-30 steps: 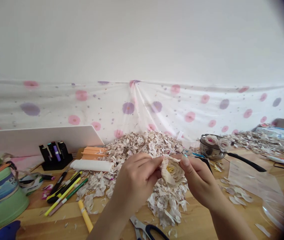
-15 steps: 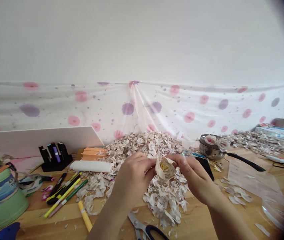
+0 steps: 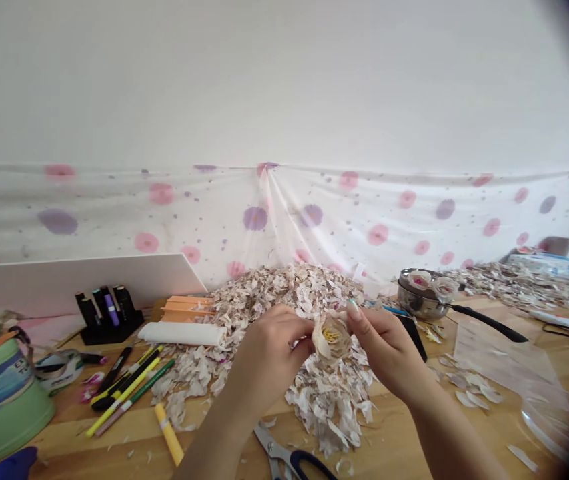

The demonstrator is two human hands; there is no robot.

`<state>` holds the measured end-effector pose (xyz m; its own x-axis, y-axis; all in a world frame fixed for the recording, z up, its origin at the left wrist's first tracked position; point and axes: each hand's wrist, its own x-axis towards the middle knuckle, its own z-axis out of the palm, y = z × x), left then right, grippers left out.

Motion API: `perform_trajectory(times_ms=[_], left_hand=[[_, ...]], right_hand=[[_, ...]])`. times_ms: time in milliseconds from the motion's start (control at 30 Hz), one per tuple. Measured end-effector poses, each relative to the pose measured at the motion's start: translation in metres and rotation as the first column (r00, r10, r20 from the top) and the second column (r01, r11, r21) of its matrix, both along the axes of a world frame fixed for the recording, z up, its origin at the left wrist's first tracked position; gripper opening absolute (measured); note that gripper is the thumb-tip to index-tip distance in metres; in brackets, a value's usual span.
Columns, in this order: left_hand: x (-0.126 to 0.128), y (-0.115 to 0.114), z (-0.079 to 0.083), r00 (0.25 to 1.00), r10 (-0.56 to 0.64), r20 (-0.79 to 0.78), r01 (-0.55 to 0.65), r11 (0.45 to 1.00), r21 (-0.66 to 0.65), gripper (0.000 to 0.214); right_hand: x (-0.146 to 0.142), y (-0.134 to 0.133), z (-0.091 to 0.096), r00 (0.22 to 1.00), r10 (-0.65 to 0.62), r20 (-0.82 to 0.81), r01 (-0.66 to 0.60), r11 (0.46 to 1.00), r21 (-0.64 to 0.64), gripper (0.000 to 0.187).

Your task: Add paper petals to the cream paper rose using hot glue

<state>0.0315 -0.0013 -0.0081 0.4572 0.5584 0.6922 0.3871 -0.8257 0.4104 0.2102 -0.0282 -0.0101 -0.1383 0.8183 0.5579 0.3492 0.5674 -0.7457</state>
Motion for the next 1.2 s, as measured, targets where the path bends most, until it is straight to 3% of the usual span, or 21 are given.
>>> perform_trajectory(times_ms=[300,500,633,767,933,1033,1200], left_hand=[[-0.003,0.001,-0.003,0.998,0.058,0.0,-0.058,0.998,0.014,0.018],[-0.006,0.004,-0.002,1.0,-0.008,0.024,0.003,0.979,0.204,0.015],[-0.01,0.006,0.001,0.985,-0.138,0.105,0.105,0.956,0.274,0.015],[-0.015,0.009,0.003,0.942,-0.253,0.223,0.201,0.952,0.23,0.01],[-0.016,0.011,0.005,0.901,-0.274,0.337,0.2,0.951,0.237,0.012],[-0.013,0.011,0.004,0.876,-0.231,0.424,0.178,0.971,0.16,0.021],[-0.01,0.011,-0.001,0.881,-0.069,0.469,0.137,0.984,-0.112,0.015]], right_hand=[[-0.004,0.002,-0.003,0.998,0.034,-0.047,-0.035,0.999,-0.02,0.052],[-0.004,0.003,-0.008,0.979,-0.174,-0.109,0.193,0.96,0.202,0.052],[-0.003,0.001,-0.007,0.889,-0.331,-0.315,0.399,0.898,0.184,0.052],[0.0,0.004,-0.004,0.845,-0.367,-0.389,0.416,0.908,0.048,0.059],[0.002,0.007,-0.002,0.883,-0.324,-0.341,0.344,0.939,0.0,0.062],[0.004,0.009,-0.004,0.9,-0.332,-0.282,0.342,0.94,-0.014,0.064],[0.009,0.014,-0.006,0.923,-0.365,-0.121,0.359,0.931,-0.067,0.069]])
